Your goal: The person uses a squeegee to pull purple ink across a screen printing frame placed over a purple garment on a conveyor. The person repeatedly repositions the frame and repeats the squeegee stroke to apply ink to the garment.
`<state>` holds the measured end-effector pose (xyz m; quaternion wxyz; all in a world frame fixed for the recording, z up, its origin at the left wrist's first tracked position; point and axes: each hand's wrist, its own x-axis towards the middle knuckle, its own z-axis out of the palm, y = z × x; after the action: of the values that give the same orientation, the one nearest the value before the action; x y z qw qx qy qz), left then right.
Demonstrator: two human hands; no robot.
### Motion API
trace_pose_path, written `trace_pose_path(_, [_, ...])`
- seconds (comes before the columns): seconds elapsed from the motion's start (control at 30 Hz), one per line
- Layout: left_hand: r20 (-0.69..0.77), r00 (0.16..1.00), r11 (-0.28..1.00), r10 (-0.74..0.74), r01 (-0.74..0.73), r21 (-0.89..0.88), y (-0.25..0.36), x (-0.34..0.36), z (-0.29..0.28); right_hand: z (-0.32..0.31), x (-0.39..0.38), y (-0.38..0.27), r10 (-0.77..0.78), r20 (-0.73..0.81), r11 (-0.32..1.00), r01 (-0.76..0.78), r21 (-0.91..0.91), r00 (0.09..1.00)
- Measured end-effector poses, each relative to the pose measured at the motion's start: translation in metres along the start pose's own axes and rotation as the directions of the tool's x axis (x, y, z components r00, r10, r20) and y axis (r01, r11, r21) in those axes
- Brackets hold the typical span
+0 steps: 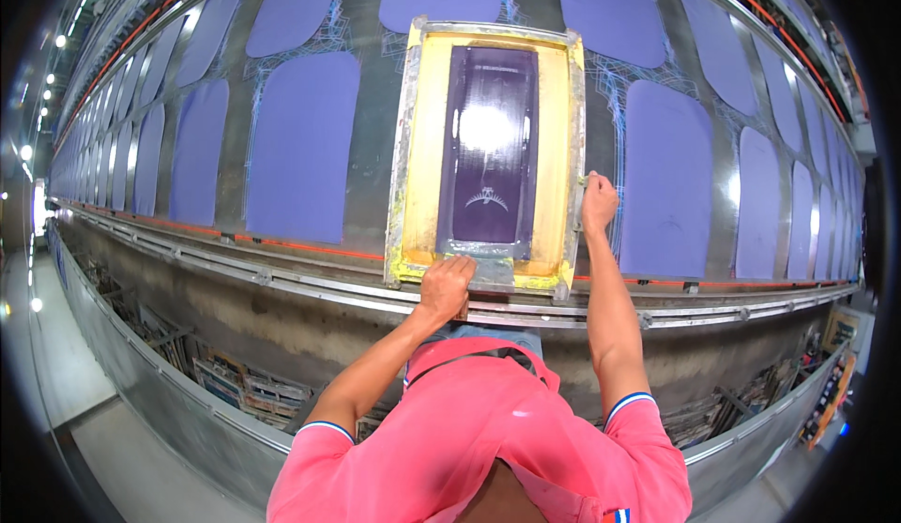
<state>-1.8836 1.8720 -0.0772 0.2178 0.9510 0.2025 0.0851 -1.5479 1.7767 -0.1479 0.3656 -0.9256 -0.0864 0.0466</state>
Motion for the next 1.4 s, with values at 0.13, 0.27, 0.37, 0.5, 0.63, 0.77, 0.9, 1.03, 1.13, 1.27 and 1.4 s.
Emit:
trace_pose_path(0.13, [-0.058, 0.998, 0.999, -0.022, 0.024, 0.034, -0.02, 0.057, 0.009, -0.008, -0.002, -0.017, -0.225, -0.07, 0.97, 0.217, -0.109, 0.972])
trace_pose_path(0.27, [-0.202, 0.979, 0.999, 0.017, -0.008, 0.047, -0.061, 0.17, 0.011, 0.004, 0.023, -0.076, -0.46, -0.022, 0.887, 0.46, 0.04, 0.888])
trace_pose_path(0.37, [-0.137, 0.99, 0.998, -0.014, 0.022, 0.055, -0.1, 0.271, 0.004, 0.031, 0.059, -0.137, -0.626, 0.133, 0.78, 0.61, 0.142, 0.769])
trace_pose_path(0.5, [-0.049, 0.998, 0.989, -0.036, 0.043, 0.141, -0.135, 0.388, -0.013, 0.078, 0.134, -0.212, -0.779, 0.378, 0.56, 0.826, 0.06, 0.5])
trace_pose_path(0.63, [0.21, 0.967, 0.978, -0.145, 0.108, 0.178, -0.161, 0.471, -0.042, 0.123, 0.217, -0.27, -0.505, 0.761, 0.533, 0.84, -0.095, 0.407])
trace_pose_path(0.77, [0.289, 0.943, 0.978, -0.164, 0.118, 0.169, -0.169, 0.505, -0.052, 0.148, 0.242, -0.282, -0.473, 0.763, 0.605, 0.792, -0.082, 0.441])
trace_pose_path(0.9, [0.221, 0.97, 0.979, -0.102, 0.058, 0.196, -0.164, 0.474, -0.039, 0.149, 0.217, -0.262, -0.465, 0.75, 0.594, 0.794, -0.131, 0.472])
trace_pose_path(1.03, [0.163, 0.985, 0.988, -0.065, 0.041, 0.148, -0.14, 0.402, -0.031, 0.119, 0.155, -0.227, -0.57, 0.7, 0.563, 0.825, -0.049, 0.431])
trace_pose_path(1.13, [0.145, 0.986, 0.993, -0.078, 0.064, 0.102, -0.116, 0.331, -0.027, 0.096, 0.096, -0.196, -0.624, 0.679, 0.53, 0.848, 0.003, 0.387])
trace_pose_path(1.27, [0.187, 0.974, 0.992, -0.126, 0.123, 0.026, -0.075, 0.216, -0.021, 0.05, -0.007, -0.146, -0.641, 0.687, 0.506, 0.861, 0.043, 0.342])
trace_pose_path(1.4, [0.221, 0.962, 0.984, -0.162, 0.174, -0.038, -0.033, 0.111, -0.018, 0.004, -0.101, -0.105, -0.588, 0.744, 0.535, 0.843, 0.063, 0.318])
